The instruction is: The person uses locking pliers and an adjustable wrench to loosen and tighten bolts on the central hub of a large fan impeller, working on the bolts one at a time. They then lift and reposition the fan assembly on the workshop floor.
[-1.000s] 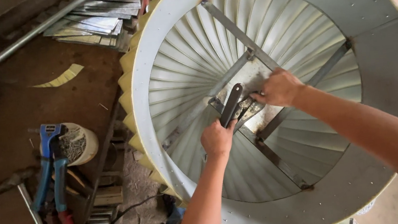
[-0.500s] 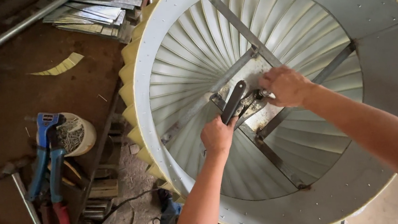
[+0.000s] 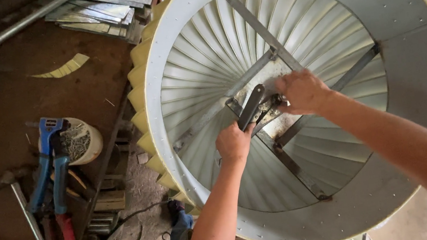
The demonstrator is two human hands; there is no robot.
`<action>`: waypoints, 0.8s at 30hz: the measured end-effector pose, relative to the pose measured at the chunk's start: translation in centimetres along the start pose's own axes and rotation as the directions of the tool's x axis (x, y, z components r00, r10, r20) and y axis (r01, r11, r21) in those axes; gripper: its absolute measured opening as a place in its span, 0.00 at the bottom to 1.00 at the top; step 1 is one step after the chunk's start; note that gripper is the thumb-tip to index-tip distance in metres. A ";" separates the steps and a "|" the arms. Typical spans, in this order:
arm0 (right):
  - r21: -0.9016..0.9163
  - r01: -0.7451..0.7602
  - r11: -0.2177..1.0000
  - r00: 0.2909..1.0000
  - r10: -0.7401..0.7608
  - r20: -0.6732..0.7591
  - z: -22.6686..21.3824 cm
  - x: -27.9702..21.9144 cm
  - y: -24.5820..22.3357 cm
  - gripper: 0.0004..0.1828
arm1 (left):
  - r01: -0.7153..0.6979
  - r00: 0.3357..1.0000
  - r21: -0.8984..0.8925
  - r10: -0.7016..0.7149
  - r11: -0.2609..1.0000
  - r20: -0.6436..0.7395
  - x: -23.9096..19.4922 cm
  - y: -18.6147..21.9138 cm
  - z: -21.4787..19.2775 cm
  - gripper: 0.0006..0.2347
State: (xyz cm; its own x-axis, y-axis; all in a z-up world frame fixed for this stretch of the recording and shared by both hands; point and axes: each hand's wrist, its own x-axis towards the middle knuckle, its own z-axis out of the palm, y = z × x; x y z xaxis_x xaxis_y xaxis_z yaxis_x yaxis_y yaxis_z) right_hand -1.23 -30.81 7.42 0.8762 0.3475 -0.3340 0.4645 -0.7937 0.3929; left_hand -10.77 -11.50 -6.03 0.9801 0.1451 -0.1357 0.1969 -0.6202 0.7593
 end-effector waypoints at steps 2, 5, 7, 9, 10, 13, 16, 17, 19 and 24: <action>-0.108 0.283 0.953 0.957 -0.288 -0.029 -0.5 0.0 0.3 0.24 | -0.011 0.999 0.028 0.010 1.000 0.035 0.0 0.1 -0.5 0.22; -0.075 0.027 0.997 0.985 -0.013 0.173 -0.6 0.5 -0.8 0.23 | -0.011 0.999 0.038 0.009 0.999 0.042 0.1 0.0 -0.1 0.22; -0.037 -0.061 0.997 0.946 0.069 0.318 -4.1 0.1 -2.2 0.26 | -0.012 1.000 0.044 0.011 0.999 0.015 0.2 -0.4 0.9 0.23; -0.012 -0.149 0.989 0.874 0.137 0.465 -2.7 0.4 -1.6 0.31 | -0.005 1.000 0.052 0.005 0.999 -0.004 0.0 -0.8 1.1 0.23; -0.112 0.079 0.991 0.975 -0.053 0.215 0.5 0.9 0.0 0.34 | -0.013 1.000 0.029 0.014 0.999 -0.018 0.0 -0.6 1.0 0.22; -0.192 0.212 0.958 0.970 -0.183 0.157 -0.5 0.4 0.6 0.33 | -0.016 1.000 0.004 0.016 1.000 -0.012 -0.1 -0.1 0.4 0.21; -0.011 -0.039 0.999 0.910 0.041 0.412 -4.0 -0.1 -1.2 0.33 | 0.010 1.000 -0.004 -0.010 1.000 0.016 0.0 0.1 0.1 0.21; 0.086 -0.236 0.968 0.850 0.163 0.501 -4.6 -0.1 -1.8 0.34 | 0.026 0.999 -0.012 -0.026 1.000 0.028 0.1 0.1 0.1 0.20; 0.052 -0.162 0.985 0.907 0.128 0.400 -5.3 -0.8 -1.5 0.33 | 0.001 1.000 0.004 -0.001 1.000 0.013 0.1 -0.2 0.4 0.21; -0.091 0.260 0.961 0.965 -0.261 0.000 3.0 0.3 1.7 0.27 | -0.049 0.998 0.059 0.047 0.997 0.043 0.1 -0.3 0.7 0.22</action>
State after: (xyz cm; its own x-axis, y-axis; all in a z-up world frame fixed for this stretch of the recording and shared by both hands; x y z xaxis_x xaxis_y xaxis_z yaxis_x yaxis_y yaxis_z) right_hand -0.56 -33.55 5.47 0.7244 0.5429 -0.4249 0.6862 -0.6269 0.3689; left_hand -10.69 -11.79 -6.71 0.9884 0.0827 -0.1275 0.1498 -0.6712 0.7260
